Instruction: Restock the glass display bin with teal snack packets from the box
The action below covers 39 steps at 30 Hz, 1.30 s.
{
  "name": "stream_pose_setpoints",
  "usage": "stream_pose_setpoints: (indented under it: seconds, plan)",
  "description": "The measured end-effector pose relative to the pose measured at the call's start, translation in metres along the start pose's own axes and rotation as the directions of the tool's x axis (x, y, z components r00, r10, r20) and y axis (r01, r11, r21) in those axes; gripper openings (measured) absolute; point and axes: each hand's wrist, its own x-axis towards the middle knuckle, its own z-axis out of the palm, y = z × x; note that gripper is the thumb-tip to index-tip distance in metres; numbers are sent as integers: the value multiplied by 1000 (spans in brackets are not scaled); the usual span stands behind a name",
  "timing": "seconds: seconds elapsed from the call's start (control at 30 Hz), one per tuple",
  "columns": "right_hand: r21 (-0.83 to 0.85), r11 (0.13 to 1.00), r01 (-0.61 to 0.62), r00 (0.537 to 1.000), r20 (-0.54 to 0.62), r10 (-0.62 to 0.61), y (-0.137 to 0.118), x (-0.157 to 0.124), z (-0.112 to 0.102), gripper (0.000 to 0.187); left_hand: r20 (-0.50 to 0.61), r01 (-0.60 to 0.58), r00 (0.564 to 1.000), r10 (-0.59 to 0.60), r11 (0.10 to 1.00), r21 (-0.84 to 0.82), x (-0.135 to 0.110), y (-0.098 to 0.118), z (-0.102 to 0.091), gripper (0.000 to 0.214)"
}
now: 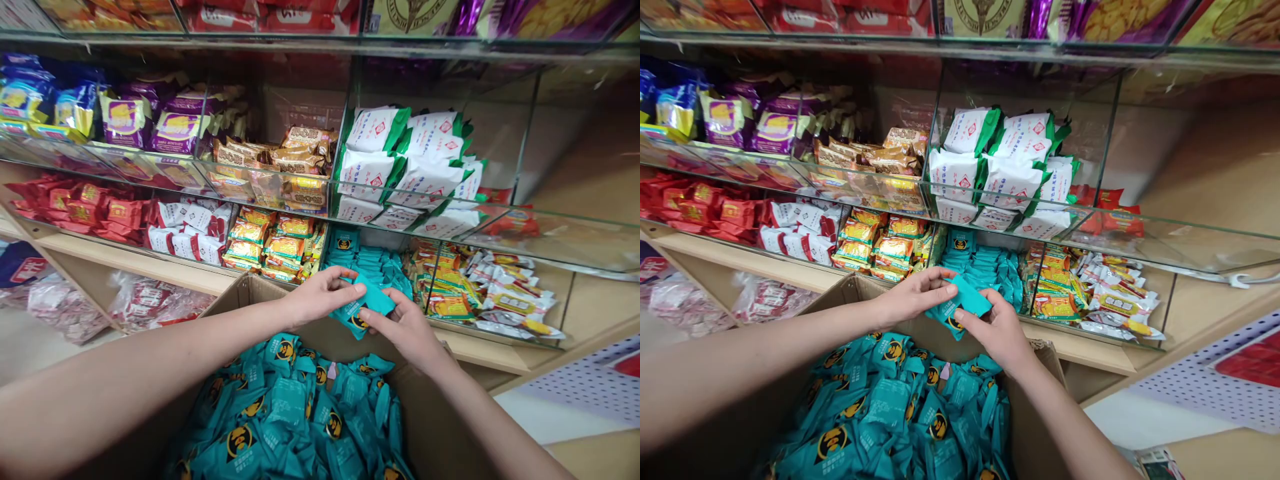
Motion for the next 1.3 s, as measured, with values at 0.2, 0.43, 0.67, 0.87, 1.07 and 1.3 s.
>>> stream_pose_setpoints:
  seconds: [0.2, 0.43, 0.67, 0.87, 1.07, 1.3]
  plan:
    - [90, 996, -17, 998, 54, 13, 1, -2, 3, 35, 53, 26, 998, -24, 999, -28, 0, -1, 1, 32]
    - [74, 997, 0, 995, 96, -7, 5, 2, -2, 33, -18, 6, 1000, -6, 1000, 8, 0, 3, -4, 34]
    - [24, 999, -43, 991, 127, 40, 8, 1, -1, 34, -100, -28, 995, 28, 1000, 6, 4, -4, -5, 29]
    - [-155, 988, 14, 1000, -24, -18, 2, 14, -15, 38, -111, 106, 990, -86, 974, 199, 7, -2, -10, 24]
    - [-566, 821, 75, 969, -152, -192, -10, 89, -29, 35, -5, 103, 994, -112, 897, 431, 12, -10, -17, 15]
    - [-835, 542, 98, 953, -79, -294, -11, 162, -12, 35, -18, 30, 1000, -24, 848, 530, 12, -16, -18, 13]
